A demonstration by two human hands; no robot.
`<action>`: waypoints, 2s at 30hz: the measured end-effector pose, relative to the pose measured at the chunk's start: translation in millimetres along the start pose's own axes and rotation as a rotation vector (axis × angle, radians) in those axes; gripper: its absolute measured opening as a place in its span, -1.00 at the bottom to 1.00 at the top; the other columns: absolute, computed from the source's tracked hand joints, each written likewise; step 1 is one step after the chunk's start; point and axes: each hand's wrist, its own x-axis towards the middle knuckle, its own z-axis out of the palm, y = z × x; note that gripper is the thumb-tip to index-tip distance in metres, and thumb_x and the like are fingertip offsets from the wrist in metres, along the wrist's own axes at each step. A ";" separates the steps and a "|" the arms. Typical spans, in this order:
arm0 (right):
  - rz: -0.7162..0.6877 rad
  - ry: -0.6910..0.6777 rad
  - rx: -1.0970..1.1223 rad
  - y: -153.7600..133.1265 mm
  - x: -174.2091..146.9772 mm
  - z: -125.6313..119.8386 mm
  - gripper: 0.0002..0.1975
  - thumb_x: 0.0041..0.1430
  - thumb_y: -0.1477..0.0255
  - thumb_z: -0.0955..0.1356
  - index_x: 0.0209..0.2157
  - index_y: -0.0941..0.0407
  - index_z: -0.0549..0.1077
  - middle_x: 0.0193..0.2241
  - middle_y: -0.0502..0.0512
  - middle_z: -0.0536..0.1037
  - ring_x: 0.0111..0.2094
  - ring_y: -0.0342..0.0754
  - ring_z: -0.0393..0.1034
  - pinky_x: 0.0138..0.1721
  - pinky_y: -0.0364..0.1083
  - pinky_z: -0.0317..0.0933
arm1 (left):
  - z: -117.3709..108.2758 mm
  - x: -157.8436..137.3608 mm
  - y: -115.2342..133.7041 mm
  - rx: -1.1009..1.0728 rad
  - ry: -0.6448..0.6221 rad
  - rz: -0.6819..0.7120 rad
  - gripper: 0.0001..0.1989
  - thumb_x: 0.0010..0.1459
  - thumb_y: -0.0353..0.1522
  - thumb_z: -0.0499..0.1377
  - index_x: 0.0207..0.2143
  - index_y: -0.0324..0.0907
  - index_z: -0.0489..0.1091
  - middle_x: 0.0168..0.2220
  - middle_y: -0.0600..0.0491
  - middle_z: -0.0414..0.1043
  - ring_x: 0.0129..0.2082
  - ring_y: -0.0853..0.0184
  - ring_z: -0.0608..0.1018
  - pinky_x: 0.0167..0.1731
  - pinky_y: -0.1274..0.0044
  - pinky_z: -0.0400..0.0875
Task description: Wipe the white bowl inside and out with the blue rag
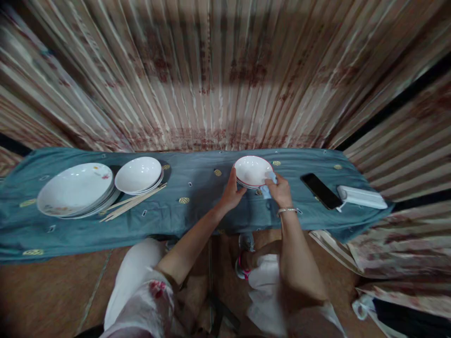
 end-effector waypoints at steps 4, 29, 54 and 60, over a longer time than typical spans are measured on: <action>-0.025 0.026 -0.089 0.2 0.2 -0.4 -0.45 -0.06 0.15 0.32 -0.11 0.22 0.54 -0.38 0.20 0.60 -0.36 0.08 0.43 -0.30 0.00 0.25 | 4.7 -0.2 1.4 -0.015 0.004 0.001 -0.11 0.11 -0.39 0.13 0.35 -0.25 -0.35 0.42 -0.28 -0.45 0.40 0.13 -0.31 0.34 0.19 -0.30; -0.389 -0.357 0.095 -129.1 -96.8 106.8 -0.69 0.17 0.22 0.30 -0.15 0.10 0.47 -0.38 0.12 0.57 -0.34 0.05 0.45 -0.20 -0.04 0.26 | -202.4 -109.5 -4.3 0.360 0.620 0.008 -0.25 0.15 -0.37 0.15 0.34 -0.11 -0.10 0.39 -0.17 -0.12 0.39 0.16 -0.03 0.32 0.18 -0.09; -0.432 -0.480 -0.252 -239.2 -78.7 242.9 -0.74 0.13 0.40 0.29 -0.19 0.15 0.55 -0.21 0.17 0.63 -0.20 -0.01 0.48 -0.22 -0.17 0.19 | -248.1 -129.9 -17.3 -0.147 0.876 -0.322 -0.04 0.00 -0.37 0.23 0.35 -0.34 -0.22 0.43 -0.19 -0.35 0.41 0.22 -0.17 0.33 0.44 -0.33; -0.451 -0.430 -0.196 -241.5 -83.4 235.4 -0.71 0.16 0.38 0.26 -0.20 0.16 0.55 -0.25 0.16 0.63 -0.24 -0.02 0.48 -0.26 -0.17 0.19 | -251.6 -130.1 -7.8 -0.188 0.907 -0.252 -0.06 -0.01 -0.31 0.25 0.35 -0.26 -0.15 0.42 -0.16 -0.26 0.40 0.18 -0.11 0.33 0.40 -0.25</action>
